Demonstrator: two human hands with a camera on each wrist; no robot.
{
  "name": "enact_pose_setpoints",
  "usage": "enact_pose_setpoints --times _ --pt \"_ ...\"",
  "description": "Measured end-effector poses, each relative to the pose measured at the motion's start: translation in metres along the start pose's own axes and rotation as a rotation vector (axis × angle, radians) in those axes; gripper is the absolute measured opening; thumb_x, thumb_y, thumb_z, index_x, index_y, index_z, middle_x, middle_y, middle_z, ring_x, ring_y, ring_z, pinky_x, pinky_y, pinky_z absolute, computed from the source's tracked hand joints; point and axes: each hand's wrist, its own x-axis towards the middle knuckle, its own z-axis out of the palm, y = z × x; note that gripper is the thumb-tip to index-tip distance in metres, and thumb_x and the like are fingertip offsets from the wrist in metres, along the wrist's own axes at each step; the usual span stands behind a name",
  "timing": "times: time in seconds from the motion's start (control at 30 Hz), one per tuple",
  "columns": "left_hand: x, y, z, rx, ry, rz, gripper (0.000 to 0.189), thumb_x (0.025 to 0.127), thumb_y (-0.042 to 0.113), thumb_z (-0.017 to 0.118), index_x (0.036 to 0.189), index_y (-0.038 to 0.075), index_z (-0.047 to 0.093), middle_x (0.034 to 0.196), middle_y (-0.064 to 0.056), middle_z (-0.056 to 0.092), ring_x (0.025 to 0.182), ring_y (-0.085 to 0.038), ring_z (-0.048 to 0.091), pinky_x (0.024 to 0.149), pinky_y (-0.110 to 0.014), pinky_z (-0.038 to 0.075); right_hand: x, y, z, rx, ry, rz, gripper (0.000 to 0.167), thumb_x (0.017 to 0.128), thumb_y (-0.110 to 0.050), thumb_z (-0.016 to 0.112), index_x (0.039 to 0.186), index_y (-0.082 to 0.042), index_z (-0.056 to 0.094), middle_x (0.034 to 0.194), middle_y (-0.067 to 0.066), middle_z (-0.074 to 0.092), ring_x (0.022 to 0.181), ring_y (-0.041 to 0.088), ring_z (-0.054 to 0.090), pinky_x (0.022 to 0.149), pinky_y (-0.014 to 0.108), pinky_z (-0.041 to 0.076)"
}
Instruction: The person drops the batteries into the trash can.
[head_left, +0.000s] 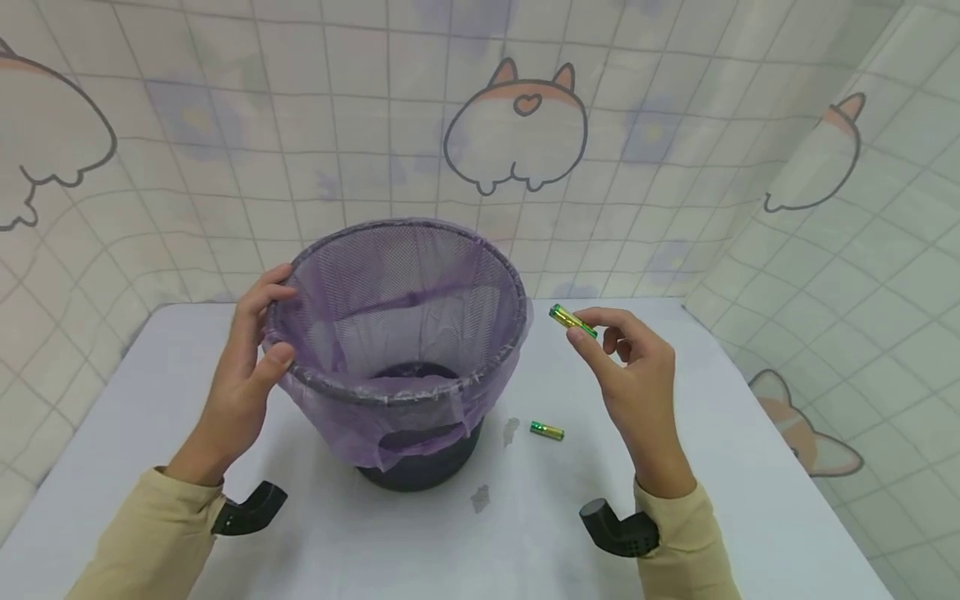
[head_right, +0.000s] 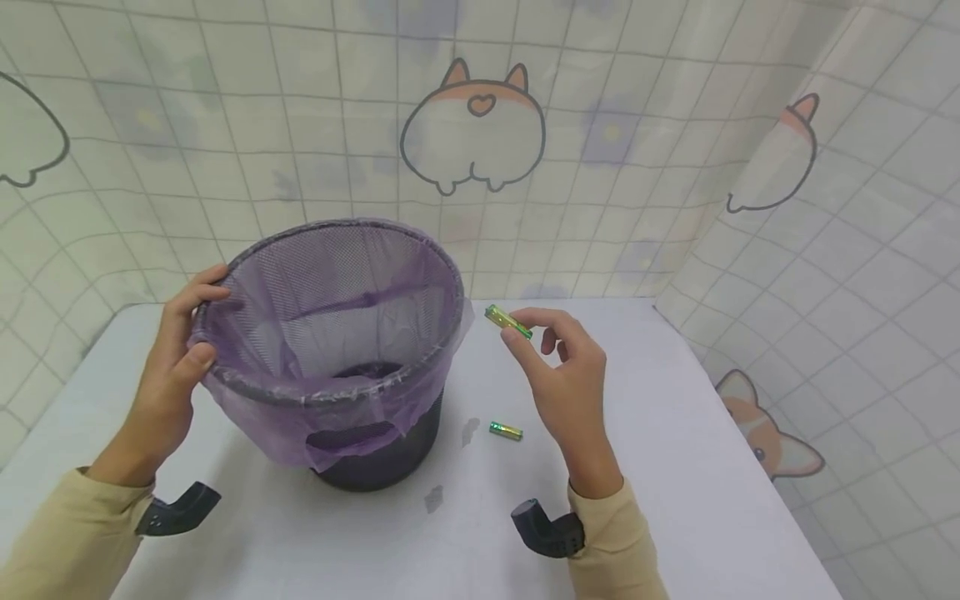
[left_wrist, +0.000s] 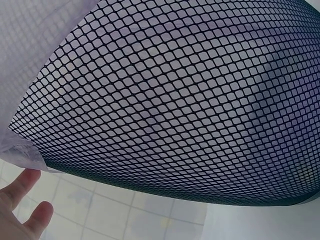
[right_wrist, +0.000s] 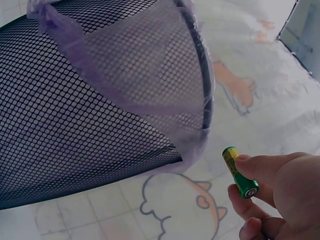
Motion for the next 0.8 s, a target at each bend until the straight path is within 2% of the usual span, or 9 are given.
enact_pose_setpoints --times 0.2,0.43,0.53,0.8 --pt "0.000 -0.001 0.000 0.001 0.004 0.001 0.052 0.099 0.031 0.048 0.139 0.000 0.037 0.158 -0.007 0.025 0.147 -0.021 0.019 0.115 -0.056 0.007 0.009 -0.008 0.007 0.022 -0.003 -0.035 0.018 0.083 -0.011 0.075 0.100 -0.013 0.074 0.081 -0.015 0.063 0.074 0.010 0.043 0.063 0.023 0.030" --pt "-0.001 0.001 0.002 0.013 0.004 -0.002 0.051 0.099 0.029 0.047 0.139 -0.001 0.038 0.158 -0.007 0.026 0.146 -0.021 0.022 0.110 -0.033 0.017 0.015 -0.013 0.013 0.040 -0.008 -0.104 0.017 0.083 -0.008 0.073 0.099 -0.009 0.073 0.080 -0.016 0.063 0.070 0.011 0.040 0.060 0.024 0.029" --pt "-0.001 0.002 0.002 0.023 0.003 0.002 0.051 0.099 0.029 0.047 0.139 -0.001 0.038 0.158 -0.008 0.027 0.146 -0.021 0.022 0.109 -0.029 0.018 0.018 -0.014 0.016 0.057 -0.019 -0.126 0.017 0.082 -0.006 0.073 0.099 -0.008 0.073 0.081 -0.016 0.063 0.068 0.011 0.038 0.060 0.024 0.028" --pt "0.000 0.002 0.001 0.027 0.003 -0.001 0.051 0.099 0.029 0.047 0.139 -0.001 0.038 0.158 -0.008 0.027 0.146 -0.021 0.021 0.112 -0.032 0.016 0.023 -0.015 0.022 0.057 -0.061 -0.107 0.016 0.084 -0.011 0.073 0.100 -0.011 0.073 0.085 -0.013 0.062 0.072 0.014 0.038 0.062 0.025 0.027"
